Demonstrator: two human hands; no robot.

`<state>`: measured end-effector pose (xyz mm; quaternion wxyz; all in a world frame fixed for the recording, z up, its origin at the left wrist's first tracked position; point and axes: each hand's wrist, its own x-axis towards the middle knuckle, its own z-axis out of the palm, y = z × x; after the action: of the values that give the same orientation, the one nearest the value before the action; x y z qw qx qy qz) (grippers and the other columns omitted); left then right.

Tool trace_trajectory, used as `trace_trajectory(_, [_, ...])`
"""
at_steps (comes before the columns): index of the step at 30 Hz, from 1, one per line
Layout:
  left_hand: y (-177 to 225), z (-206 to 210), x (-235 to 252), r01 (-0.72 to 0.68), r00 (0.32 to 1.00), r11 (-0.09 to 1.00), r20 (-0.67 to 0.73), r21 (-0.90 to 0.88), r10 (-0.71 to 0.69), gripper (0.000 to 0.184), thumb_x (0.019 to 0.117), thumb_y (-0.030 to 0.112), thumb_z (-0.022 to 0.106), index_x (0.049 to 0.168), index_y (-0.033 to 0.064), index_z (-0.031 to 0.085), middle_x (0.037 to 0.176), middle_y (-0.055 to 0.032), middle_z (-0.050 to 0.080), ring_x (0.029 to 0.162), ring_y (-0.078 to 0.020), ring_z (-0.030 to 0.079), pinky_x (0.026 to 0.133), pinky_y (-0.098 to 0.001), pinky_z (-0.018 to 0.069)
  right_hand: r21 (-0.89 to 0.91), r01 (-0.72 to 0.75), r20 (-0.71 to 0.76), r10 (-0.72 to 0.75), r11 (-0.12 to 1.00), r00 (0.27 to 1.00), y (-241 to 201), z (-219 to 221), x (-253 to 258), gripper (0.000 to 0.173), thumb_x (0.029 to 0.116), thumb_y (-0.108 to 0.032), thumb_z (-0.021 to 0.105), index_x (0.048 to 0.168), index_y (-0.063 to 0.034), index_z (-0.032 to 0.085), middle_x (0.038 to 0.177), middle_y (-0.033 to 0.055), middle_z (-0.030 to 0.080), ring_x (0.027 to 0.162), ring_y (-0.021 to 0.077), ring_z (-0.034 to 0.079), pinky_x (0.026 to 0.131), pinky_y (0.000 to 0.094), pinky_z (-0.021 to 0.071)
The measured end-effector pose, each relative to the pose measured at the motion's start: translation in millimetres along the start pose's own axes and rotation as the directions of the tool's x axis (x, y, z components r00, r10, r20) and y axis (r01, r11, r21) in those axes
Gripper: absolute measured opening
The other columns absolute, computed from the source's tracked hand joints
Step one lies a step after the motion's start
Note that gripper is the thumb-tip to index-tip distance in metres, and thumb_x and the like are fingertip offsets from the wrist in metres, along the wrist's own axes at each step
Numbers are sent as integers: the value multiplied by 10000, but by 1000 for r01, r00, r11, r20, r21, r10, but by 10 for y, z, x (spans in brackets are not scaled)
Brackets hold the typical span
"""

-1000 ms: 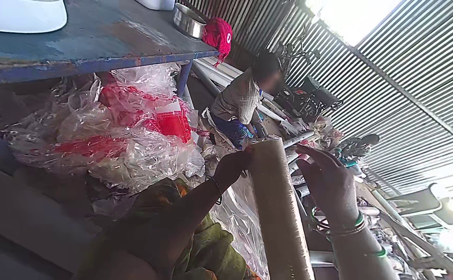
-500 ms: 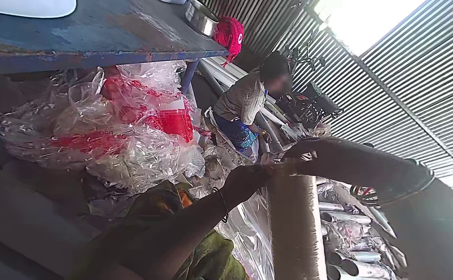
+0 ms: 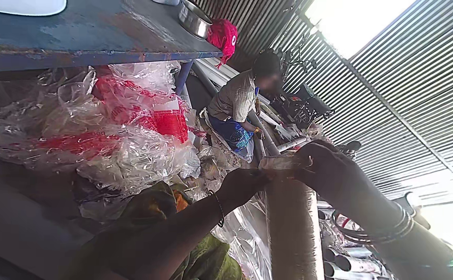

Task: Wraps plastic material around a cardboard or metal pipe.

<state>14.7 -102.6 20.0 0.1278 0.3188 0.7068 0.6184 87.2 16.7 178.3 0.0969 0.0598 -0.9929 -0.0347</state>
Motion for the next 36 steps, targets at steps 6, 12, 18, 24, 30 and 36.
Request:
trace_trajectory(6, [-7, 45, -13, -30, 1000, 999, 8, -10, 30, 509, 1063, 415, 464, 1004, -33, 697, 840, -119, 637, 804, -221, 578, 781, -443, 455, 57, -41, -98, 47, 998, 994, -18, 44, -155, 179, 855, -191, 767, 951, -61, 689, 1033, 85, 644, 723, 154, 574, 645, 412, 484])
trace_trajectory(12, [-4, 44, -20, -23, 1000, 1000, 21, -9, 23, 465, 1060, 380, 479, 979, -26, 689, 784, -79, 604, 726, -176, 544, 729, -405, 449, 102, -76, -137, 90, 992, 986, -1, 98, -198, 213, 844, -214, 773, 983, -74, 693, 1063, 66, 637, 721, 126, 563, 634, 389, 474])
trace_trajectory(18, [-43, 72, 3, -31, 999, 999, 39, 15, 31, 470, 1072, 382, 459, 978, -13, 696, 756, -59, 598, 693, -154, 532, 712, -386, 449, -127, 102, -207, -127, 987, 970, 168, 265, -165, 369, 909, -416, 588, 1035, -87, 697, 903, 103, 710, 575, 209, 618, 495, 439, 467])
trace_trajectory(24, [-83, 141, -8, -90, 996, 996, -1, -3, 90, 432, 1047, 357, 503, 898, -2, 690, 702, -30, 590, 647, -119, 515, 660, -356, 434, -322, 76, -325, -186, 944, 927, 120, 369, -123, 476, 896, -488, 607, 753, -34, 627, 701, 138, 617, 537, 312, 601, 422, 463, 387])
trace_trajectory(30, [-139, 213, -7, -395, 919, 915, 59, 85, 391, 308, 1011, 222, 580, 962, -56, 702, 834, -152, 717, 772, -238, 686, 736, -423, 523, -368, -17, -403, -143, 930, 904, 292, 299, -114, 506, 1032, -321, 460, 704, 35, 606, 750, 236, 658, 658, 436, 666, 483, 555, 435])
trace_trajectory(36, [-9, 341, -155, -587, 804, 788, 24, 185, 594, 271, 996, 153, 564, 873, -53, 690, 738, -165, 679, 683, -280, 690, 616, -429, 523, -264, -129, -481, -15, 956, 877, 427, 253, -270, 568, 1070, -310, 378, 766, 65, 678, 792, 265, 697, 712, 447, 687, 566, 590, 462])
